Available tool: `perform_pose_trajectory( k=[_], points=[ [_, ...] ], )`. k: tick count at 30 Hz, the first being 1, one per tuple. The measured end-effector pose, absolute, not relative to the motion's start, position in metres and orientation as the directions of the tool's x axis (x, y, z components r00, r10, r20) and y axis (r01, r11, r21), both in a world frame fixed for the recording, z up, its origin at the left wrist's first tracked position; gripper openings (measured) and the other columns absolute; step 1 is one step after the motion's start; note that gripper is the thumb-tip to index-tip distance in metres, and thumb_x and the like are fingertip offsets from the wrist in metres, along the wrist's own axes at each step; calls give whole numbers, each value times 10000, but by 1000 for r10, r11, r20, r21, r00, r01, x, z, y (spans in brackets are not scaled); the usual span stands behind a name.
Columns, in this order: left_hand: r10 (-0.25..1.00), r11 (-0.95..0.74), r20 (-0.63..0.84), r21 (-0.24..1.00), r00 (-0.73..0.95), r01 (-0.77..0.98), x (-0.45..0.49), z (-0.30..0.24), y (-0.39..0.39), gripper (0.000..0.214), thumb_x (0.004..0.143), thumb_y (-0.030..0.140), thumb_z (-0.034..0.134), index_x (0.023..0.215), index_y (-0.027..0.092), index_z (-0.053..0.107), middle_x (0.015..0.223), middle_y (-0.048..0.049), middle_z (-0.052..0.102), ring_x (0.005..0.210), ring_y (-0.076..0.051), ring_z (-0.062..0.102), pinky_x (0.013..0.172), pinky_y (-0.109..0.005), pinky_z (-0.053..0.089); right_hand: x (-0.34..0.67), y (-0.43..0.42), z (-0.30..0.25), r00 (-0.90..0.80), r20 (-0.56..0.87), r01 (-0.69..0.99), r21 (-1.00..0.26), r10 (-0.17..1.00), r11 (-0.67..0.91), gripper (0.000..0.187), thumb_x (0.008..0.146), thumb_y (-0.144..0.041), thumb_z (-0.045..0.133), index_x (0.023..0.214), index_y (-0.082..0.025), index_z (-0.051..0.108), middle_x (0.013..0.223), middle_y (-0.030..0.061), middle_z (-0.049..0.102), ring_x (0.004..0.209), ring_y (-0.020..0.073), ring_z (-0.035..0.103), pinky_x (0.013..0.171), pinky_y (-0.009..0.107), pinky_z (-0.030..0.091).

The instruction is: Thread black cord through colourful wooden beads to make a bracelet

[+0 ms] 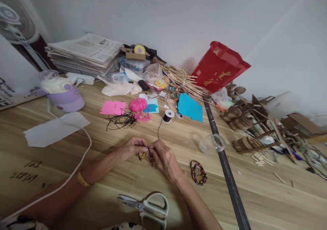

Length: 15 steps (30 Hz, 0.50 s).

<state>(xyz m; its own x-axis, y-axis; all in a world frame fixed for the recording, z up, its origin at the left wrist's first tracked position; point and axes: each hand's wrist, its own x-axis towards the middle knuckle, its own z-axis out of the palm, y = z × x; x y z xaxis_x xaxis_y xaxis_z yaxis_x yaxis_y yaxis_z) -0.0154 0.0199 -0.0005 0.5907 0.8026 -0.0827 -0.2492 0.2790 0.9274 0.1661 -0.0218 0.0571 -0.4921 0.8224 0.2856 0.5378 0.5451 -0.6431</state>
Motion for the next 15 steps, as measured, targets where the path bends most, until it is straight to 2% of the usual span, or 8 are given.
perform_pose_trajectory(
  k=[2, 4, 6, 8, 10, 13, 15],
  points=[
    [806, 264, -75, 933, 587, -245, -16, 0, 20, 211, 656, 303, 759, 696, 116, 667, 638, -25, 665, 540, -91, 553, 499, -186, 403, 165, -23, 59, -489, 306, 553, -615, 817, 562, 140, 975, -211, 410, 907, -191, 531, 827, 44, 570, 720, 148, 574, 663, 252, 475],
    [819, 252, -76, 938, 569, -238, -17, -1, 21, 196, 664, 294, 750, 698, 122, 664, 635, -23, 664, 542, -95, 552, 497, -189, 404, 166, -29, 63, -463, 324, 611, -556, 825, 563, 126, 971, -214, 412, 996, -191, 533, 940, 83, 573, 809, 176, 592, 707, 286, 496],
    [846, 232, -72, 942, 528, -244, -18, -2, 23, 181, 670, 282, 744, 704, 125, 658, 643, -22, 663, 552, -97, 553, 510, -192, 413, 170, -41, 68, -424, 319, 714, -458, 848, 530, 224, 957, -245, 448, 1171, -198, 491, 1129, 138, 527, 914, 217, 595, 722, 325, 514],
    [875, 205, -62, 946, 480, -251, -20, -5, 25, 180, 669, 271, 744, 712, 126, 647, 652, -20, 663, 563, -98, 555, 519, -192, 418, 177, -58, 72, -447, 282, 760, -381, 849, 527, 327, 947, -274, 468, 1269, -223, 442, 1177, 146, 513, 920, 229, 606, 695, 331, 527],
    [892, 189, -64, 952, 447, -241, -20, -7, 27, 186, 679, 278, 734, 725, 128, 633, 654, -16, 662, 560, -98, 552, 512, -192, 421, 185, -77, 73, -564, 186, 720, -366, 805, 589, 301, 949, -244, 452, 1249, -217, 468, 1158, 139, 548, 907, 218, 619, 705, 318, 531],
    [909, 176, -75, 961, 410, -214, -20, -6, 28, 200, 688, 296, 717, 729, 129, 616, 652, -13, 657, 558, -101, 548, 493, -196, 428, 196, -104, 68, -664, -15, 693, -387, 747, 608, 141, 925, -231, 506, 1047, -220, 576, 949, 72, 626, 769, 185, 623, 652, 282, 515],
    [920, 170, -80, 964, 385, -206, -20, -3, 27, 213, 678, 302, 719, 725, 126, 609, 650, -16, 656, 564, -105, 550, 492, -199, 432, 199, -118, 61, -703, -96, 674, -409, 705, 616, 265, 896, -221, 553, 1160, -236, 542, 1001, 68, 638, 845, 195, 624, 680, 274, 514]
  ],
)
